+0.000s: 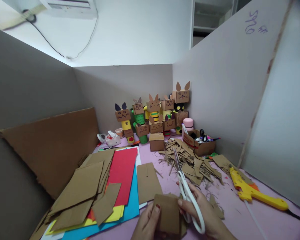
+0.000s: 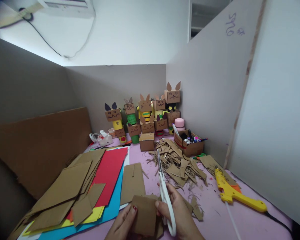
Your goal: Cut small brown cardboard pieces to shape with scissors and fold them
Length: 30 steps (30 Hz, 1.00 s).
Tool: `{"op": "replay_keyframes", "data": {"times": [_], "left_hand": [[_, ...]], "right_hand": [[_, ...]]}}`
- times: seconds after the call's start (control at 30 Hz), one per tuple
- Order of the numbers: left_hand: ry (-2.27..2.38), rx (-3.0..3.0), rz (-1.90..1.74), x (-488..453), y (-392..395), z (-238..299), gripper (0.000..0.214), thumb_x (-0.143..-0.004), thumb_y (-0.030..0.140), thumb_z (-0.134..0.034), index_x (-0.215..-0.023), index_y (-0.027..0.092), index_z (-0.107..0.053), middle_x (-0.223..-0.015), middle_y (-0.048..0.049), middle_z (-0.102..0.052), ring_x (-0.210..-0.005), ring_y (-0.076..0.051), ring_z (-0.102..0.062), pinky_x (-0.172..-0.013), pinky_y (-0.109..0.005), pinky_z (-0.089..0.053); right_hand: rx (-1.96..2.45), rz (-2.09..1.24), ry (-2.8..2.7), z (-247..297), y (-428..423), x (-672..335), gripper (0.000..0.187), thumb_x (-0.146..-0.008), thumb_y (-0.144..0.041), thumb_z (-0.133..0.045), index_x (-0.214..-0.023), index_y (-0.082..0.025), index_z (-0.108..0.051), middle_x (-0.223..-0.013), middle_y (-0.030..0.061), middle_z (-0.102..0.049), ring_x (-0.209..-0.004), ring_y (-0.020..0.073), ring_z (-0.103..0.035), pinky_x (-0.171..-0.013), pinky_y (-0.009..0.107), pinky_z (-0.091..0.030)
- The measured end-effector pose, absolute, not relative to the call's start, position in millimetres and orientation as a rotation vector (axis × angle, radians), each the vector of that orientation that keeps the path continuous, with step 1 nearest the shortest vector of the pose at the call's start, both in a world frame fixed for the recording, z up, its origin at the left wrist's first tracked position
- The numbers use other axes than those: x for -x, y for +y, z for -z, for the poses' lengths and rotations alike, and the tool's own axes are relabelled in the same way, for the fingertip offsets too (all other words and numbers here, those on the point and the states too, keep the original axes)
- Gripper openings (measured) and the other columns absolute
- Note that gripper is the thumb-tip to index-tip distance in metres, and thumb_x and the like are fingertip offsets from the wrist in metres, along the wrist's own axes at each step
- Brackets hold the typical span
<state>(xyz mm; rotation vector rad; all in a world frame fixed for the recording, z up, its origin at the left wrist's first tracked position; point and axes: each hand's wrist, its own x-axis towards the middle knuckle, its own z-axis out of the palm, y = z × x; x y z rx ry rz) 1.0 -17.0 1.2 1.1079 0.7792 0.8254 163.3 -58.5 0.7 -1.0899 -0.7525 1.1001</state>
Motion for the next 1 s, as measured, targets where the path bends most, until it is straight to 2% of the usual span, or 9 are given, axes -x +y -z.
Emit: {"op": "replay_keyframes", "data": {"times": [0.1,0.17,0.27,0.4,0.6,0.73,0.87,0.93,1.0], "left_hand": [[0.766,-1.134,-0.91,1.4,-17.8,-8.5,0.037,-0.07,0.045,-0.068,-0.094,0.016,-0.069,-0.095,-0.0097,-0.072,-0.089,-0.026,-0.063,-0.07,-0.029,-0.049],[0.732,-1.078,-0.979,4.5,-13.0,-9.9,0.034,-0.071,0.041,-0.068,-0.096,0.017,-0.067,-0.092,-0.0077,-0.073,-0.09,-0.025,-0.063,-0.075,-0.029,-0.048],[0.793,-0.964,-1.107,9.9,-2.5,-8.2,0.027,-0.07,0.038,-0.069,-0.091,0.02,-0.063,-0.085,-0.0025,-0.073,-0.087,-0.022,-0.064,-0.072,-0.027,-0.048],[0.934,-0.907,-1.197,11.8,2.1,-6.4,0.025,-0.066,0.038,-0.071,-0.082,0.021,-0.062,-0.078,0.0013,-0.072,-0.079,-0.019,-0.063,-0.064,-0.023,-0.046],[0.791,-1.174,-0.926,3.8,-9.6,-5.5,0.023,-0.073,0.039,-0.065,-0.073,0.017,-0.061,-0.074,-0.0026,-0.07,-0.071,-0.017,-0.06,-0.065,-0.024,-0.044],[0.768,-1.379,-0.835,3.2,-11.3,-3.3,0.027,-0.079,0.039,-0.058,-0.089,0.015,-0.062,-0.089,-0.008,-0.069,-0.085,-0.022,-0.06,-0.076,-0.03,-0.045],[0.841,-1.579,-0.881,6.6,-11.2,-4.2,0.034,-0.081,0.039,-0.054,-0.104,0.016,-0.06,-0.112,-0.0117,-0.062,-0.107,-0.027,-0.052,-0.091,-0.034,-0.039],[0.851,-1.577,-0.858,8.6,-12.0,-6.2,0.036,-0.082,0.039,-0.051,-0.108,0.017,-0.057,-0.114,-0.0112,-0.061,-0.107,-0.027,-0.053,-0.091,-0.033,-0.039],[0.856,-1.55,-0.81,10.0,-13.1,-9.6,0.032,-0.083,0.038,-0.048,-0.105,0.017,-0.057,-0.108,-0.0097,-0.063,-0.099,-0.025,-0.056,-0.086,-0.032,-0.042]], "right_hand": [[1.205,-0.998,-0.81,-0.9,-57.7,-167.5,0.058,-0.06,-0.024,-0.068,-0.113,-0.016,-0.046,-0.061,-0.0067,-0.052,-0.051,0.0115,-0.049,-0.047,0.022,-0.038],[1.339,-0.907,-0.906,-1.8,-57.9,-172.1,0.057,-0.063,-0.026,-0.064,-0.116,-0.015,-0.045,-0.067,-0.0032,-0.058,-0.054,0.0138,-0.051,-0.051,0.025,-0.042],[1.667,-0.68,-1.094,-6.7,-60.5,-178.6,0.054,-0.065,-0.024,-0.061,-0.117,-0.017,-0.05,-0.086,0.0054,-0.069,-0.07,0.0215,-0.061,-0.064,0.031,-0.046],[1.913,-0.471,-1.335,-10.4,-64.1,-181.6,0.048,-0.069,-0.018,-0.053,-0.117,-0.022,-0.056,-0.093,0.0072,-0.073,-0.085,0.0276,-0.066,-0.072,0.034,-0.047],[1.866,-0.405,-1.472,-5.0,-61.2,-176.1,0.043,-0.069,-0.014,-0.049,-0.109,-0.024,-0.061,-0.093,0.0069,-0.074,-0.094,0.0279,-0.065,-0.082,0.036,-0.046],[1.757,-0.514,-1.385,-3.9,-57.7,-173.6,0.04,-0.066,-0.014,-0.052,-0.104,-0.021,-0.063,-0.089,0.0064,-0.074,-0.09,0.0273,-0.066,-0.08,0.035,-0.047],[1.581,-0.641,-1.146,-0.2,-54.9,-176.6,0.049,-0.058,-0.013,-0.056,-0.106,-0.021,-0.06,-0.096,0.0057,-0.072,-0.091,0.0256,-0.065,-0.078,0.033,-0.049],[1.502,-0.684,-1.021,-0.5,-54.5,-178.8,0.052,-0.056,-0.012,-0.057,-0.108,-0.019,-0.057,-0.096,0.0061,-0.071,-0.088,0.0246,-0.065,-0.075,0.032,-0.049],[1.405,-0.752,-0.925,-3.5,-54.7,-180.8,0.054,-0.057,-0.014,-0.059,-0.111,-0.017,-0.053,-0.089,0.0056,-0.07,-0.077,0.022,-0.065,-0.068,0.031,-0.05]]}}
